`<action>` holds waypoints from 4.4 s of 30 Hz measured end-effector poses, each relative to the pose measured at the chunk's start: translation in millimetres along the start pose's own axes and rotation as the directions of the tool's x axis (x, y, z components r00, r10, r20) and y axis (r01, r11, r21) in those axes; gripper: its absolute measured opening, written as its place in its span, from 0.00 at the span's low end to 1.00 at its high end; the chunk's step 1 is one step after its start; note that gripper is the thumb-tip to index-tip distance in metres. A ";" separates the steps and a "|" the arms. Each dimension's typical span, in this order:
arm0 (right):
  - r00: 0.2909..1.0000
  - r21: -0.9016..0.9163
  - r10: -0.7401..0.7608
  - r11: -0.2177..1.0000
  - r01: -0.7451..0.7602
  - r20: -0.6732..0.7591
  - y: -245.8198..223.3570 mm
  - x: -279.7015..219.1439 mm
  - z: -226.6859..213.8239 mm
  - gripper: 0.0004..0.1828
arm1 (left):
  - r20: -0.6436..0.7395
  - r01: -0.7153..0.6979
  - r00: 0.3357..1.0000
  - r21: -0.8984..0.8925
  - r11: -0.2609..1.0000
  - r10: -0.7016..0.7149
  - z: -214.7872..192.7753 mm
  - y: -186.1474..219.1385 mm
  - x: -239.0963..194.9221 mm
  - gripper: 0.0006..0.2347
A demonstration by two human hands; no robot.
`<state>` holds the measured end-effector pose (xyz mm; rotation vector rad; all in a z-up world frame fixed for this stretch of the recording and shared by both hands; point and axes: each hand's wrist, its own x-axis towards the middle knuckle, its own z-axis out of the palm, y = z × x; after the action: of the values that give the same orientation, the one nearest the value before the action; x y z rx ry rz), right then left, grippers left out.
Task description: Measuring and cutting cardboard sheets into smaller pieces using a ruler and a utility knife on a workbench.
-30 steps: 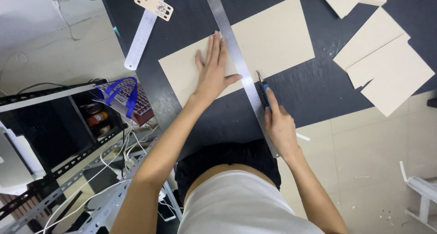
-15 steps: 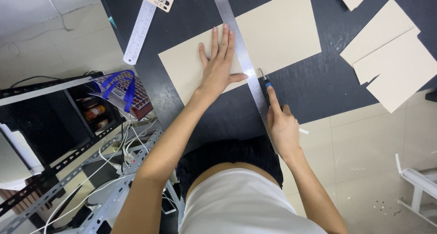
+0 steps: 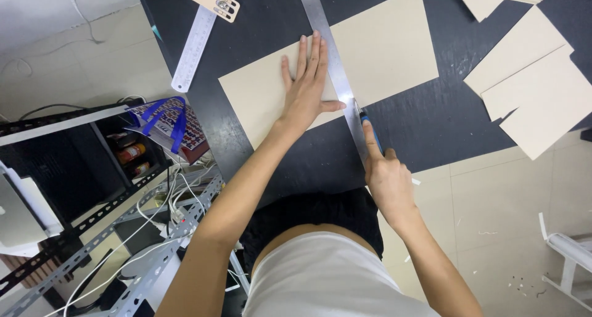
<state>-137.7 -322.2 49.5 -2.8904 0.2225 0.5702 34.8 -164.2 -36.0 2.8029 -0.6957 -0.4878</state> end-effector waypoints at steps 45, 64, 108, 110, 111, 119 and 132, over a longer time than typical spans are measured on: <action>0.999 -0.078 -0.036 0.996 0.035 -0.009 -2.2 -2.1 5.0 0.36 | -0.080 -0.009 0.997 -0.003 1.000 0.009 8.3 -0.9 0.4 0.66; 0.986 0.407 -0.157 0.898 0.166 -0.057 -48.9 129.9 -61.8 0.28 | 0.185 0.181 0.953 0.285 0.941 -0.240 -22.5 30.3 13.1 0.64; 0.950 -0.066 -0.043 0.996 0.066 0.308 -22.8 0.9 -74.1 0.36 | 0.178 0.215 0.951 0.216 0.952 -0.255 -26.2 31.7 5.2 0.63; 0.908 -0.069 0.086 0.996 -0.063 0.411 -9.8 -12.1 -70.7 0.36 | 0.206 0.199 0.948 0.210 0.957 -0.242 -26.5 30.8 4.7 0.63; 0.911 -0.071 0.085 0.996 -0.061 0.404 -18.3 -8.5 -89.1 0.36 | 0.198 0.200 0.950 0.209 0.957 -0.242 -27.2 30.7 4.8 0.63; 0.847 0.244 0.248 0.886 -0.395 0.470 -36.7 -13.3 -115.1 0.32 | 0.212 0.186 0.959 0.023 0.982 -0.187 -28.6 5.1 -31.4 0.62; 0.997 0.437 0.010 0.899 0.022 -0.071 -75.1 -31.6 -12.9 0.30 | 0.043 0.178 0.984 -0.325 0.929 -0.174 1.9 -50.2 -98.4 0.61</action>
<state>-148.4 -248.5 85.0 -2.4720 0.3075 0.3577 -27.0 -73.3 -25.8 2.5566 -0.3272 -0.5941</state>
